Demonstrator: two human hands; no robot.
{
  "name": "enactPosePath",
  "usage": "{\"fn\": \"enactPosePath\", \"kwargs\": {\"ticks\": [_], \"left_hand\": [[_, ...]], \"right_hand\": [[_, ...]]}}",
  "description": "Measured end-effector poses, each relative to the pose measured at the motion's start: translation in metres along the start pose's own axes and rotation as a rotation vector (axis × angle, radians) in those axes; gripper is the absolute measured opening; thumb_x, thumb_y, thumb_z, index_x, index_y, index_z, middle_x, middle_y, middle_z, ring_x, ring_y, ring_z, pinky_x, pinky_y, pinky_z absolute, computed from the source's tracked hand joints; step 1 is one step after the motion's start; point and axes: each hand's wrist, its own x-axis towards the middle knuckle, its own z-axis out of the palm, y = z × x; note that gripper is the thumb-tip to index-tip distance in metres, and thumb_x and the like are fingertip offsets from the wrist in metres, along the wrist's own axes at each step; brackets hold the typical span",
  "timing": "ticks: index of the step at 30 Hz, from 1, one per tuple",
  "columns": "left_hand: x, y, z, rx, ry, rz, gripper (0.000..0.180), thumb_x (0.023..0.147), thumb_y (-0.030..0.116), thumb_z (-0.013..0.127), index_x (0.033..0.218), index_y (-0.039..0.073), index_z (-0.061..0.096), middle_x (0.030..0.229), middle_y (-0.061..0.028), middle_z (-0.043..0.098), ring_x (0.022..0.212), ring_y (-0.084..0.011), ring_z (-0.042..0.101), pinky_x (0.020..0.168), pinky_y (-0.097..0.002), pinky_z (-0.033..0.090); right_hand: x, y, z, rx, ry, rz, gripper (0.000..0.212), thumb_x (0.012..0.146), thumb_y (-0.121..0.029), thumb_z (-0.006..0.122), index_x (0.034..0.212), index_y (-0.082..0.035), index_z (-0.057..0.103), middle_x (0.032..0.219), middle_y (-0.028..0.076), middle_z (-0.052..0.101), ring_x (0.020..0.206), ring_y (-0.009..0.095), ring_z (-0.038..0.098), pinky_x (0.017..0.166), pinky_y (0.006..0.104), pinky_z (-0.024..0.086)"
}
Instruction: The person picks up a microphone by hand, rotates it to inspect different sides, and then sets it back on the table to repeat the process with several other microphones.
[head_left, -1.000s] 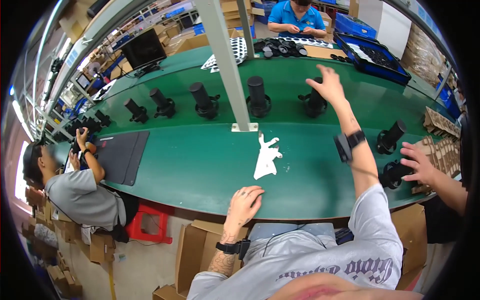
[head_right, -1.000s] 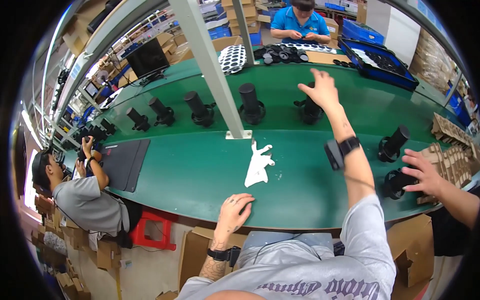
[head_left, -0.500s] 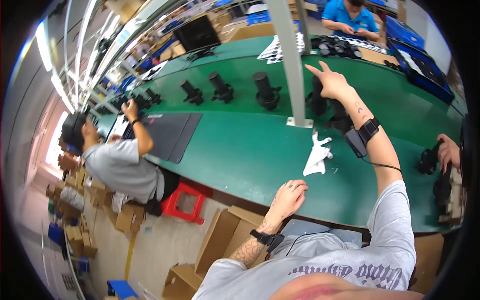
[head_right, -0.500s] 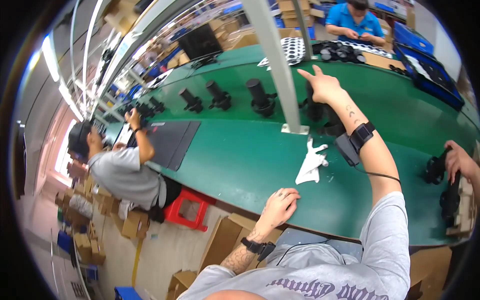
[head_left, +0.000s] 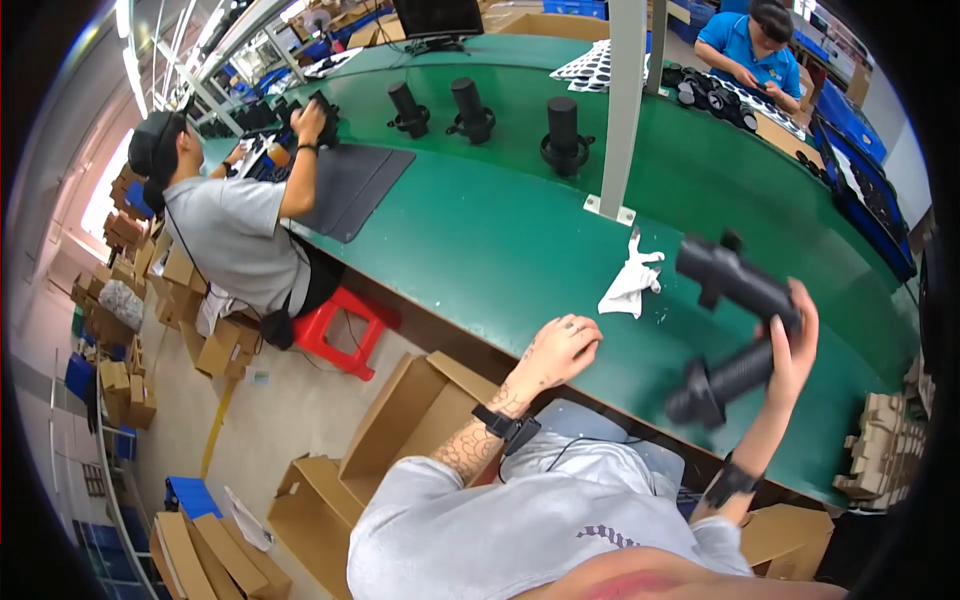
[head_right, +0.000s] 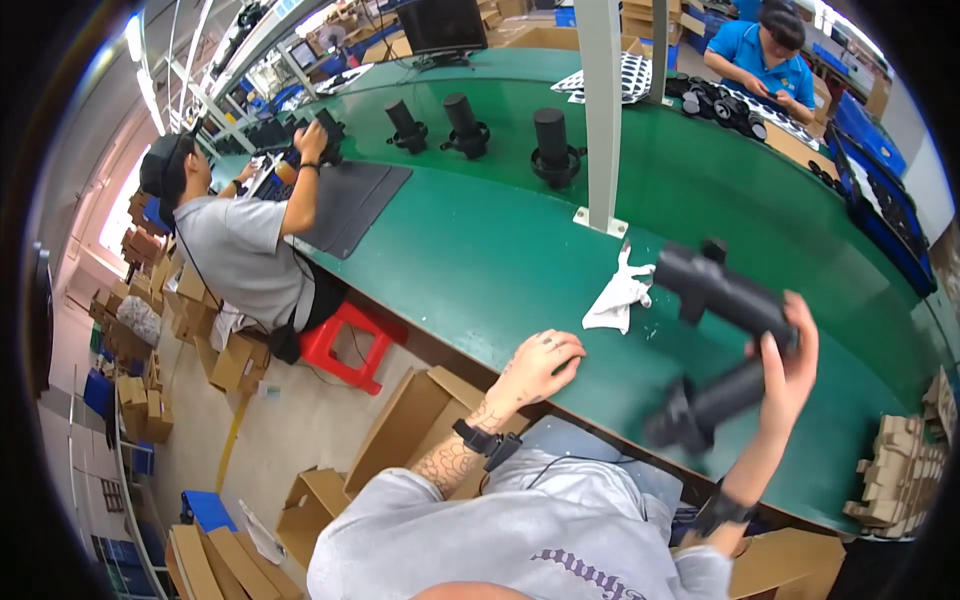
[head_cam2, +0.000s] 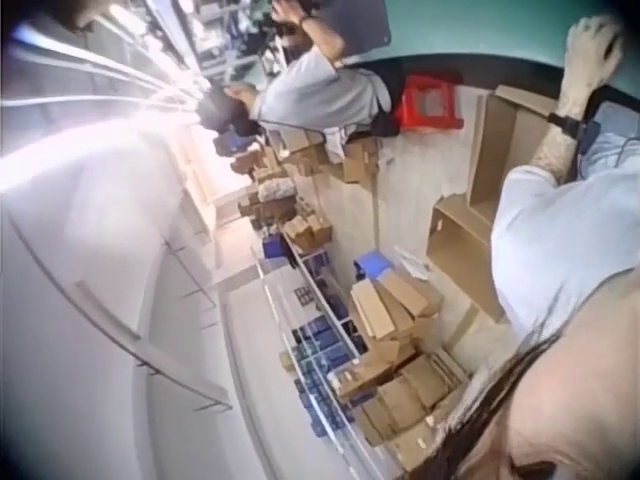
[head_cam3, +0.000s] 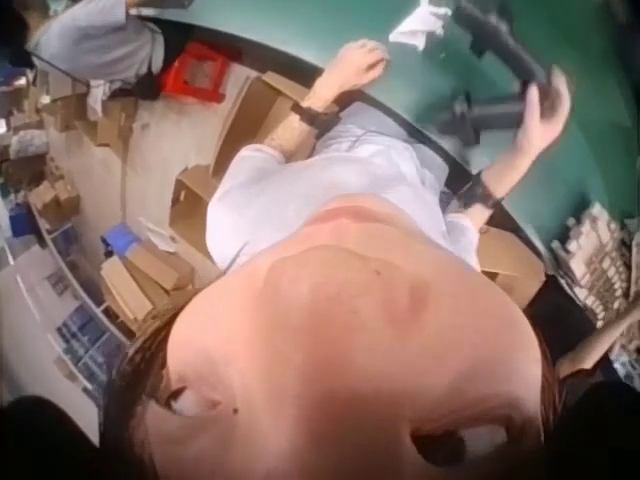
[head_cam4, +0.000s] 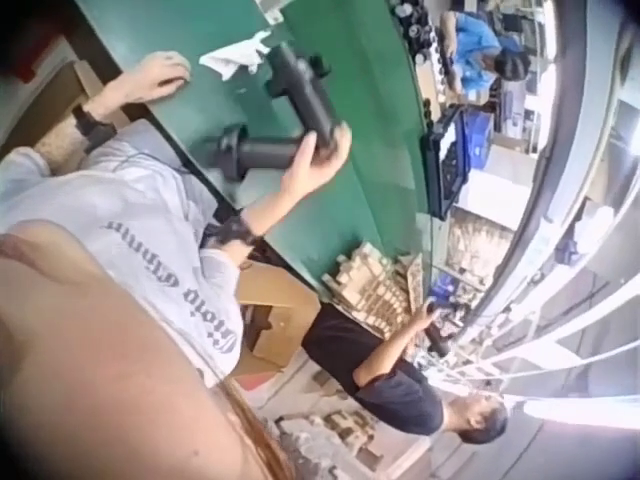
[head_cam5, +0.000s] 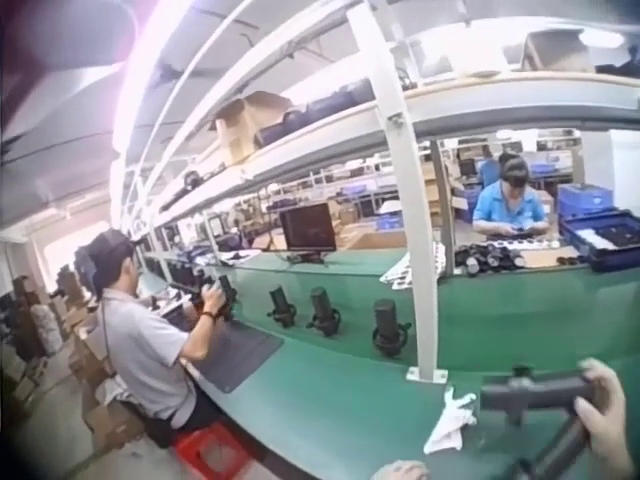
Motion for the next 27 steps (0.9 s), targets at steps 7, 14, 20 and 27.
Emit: {"fn": "enactPosePath", "kwargs": {"ticks": [7,14,20,27], "left_hand": [[0.007,0.057,-0.013,-0.704,0.138,-0.255,0.043,0.070,-0.005,0.058,0.113,0.001,0.059,0.104,-0.0131,0.061,0.078,-0.0181,0.066,0.061,-0.0264,0.053],[0.034,0.132,-0.065,-0.556,0.018,-0.103,0.076,0.060,0.019,0.084,0.126,0.002,0.052,0.116,-0.0155,0.055,0.085,-0.0201,0.063,0.054,-0.0236,0.055],[0.029,0.134,-0.043,-0.488,0.037,-0.093,0.067,0.059,0.016,0.084,0.119,0.001,0.057,0.108,-0.0137,0.055,0.087,-0.0191,0.061,0.058,-0.0248,0.058],[0.029,0.143,-0.040,-0.445,0.087,0.009,0.065,0.055,0.018,0.085,0.114,0.004,0.062,0.102,-0.0142,0.058,0.087,-0.0270,0.061,0.070,-0.0336,0.053]], "right_hand": [[-0.112,0.014,-0.001,0.764,0.194,0.290,0.056,0.088,-0.017,0.056,0.136,-0.009,0.029,0.119,0.025,0.050,0.062,0.020,0.059,0.049,0.0333,0.054],[-0.118,0.026,0.009,0.785,0.058,0.325,0.055,0.085,-0.018,0.059,0.132,-0.009,0.032,0.129,0.027,0.040,0.087,0.025,0.058,0.059,0.0309,0.053],[-0.116,0.021,0.007,0.746,-0.024,0.278,0.056,0.079,-0.022,0.068,0.126,-0.008,0.039,0.134,0.026,0.034,0.104,0.027,0.054,0.076,0.0291,0.052],[-0.121,0.026,0.007,0.744,-0.057,0.302,0.057,0.086,-0.023,0.061,0.133,-0.007,0.035,0.133,0.023,0.040,0.116,0.030,0.050,0.098,0.0394,0.045]]}}
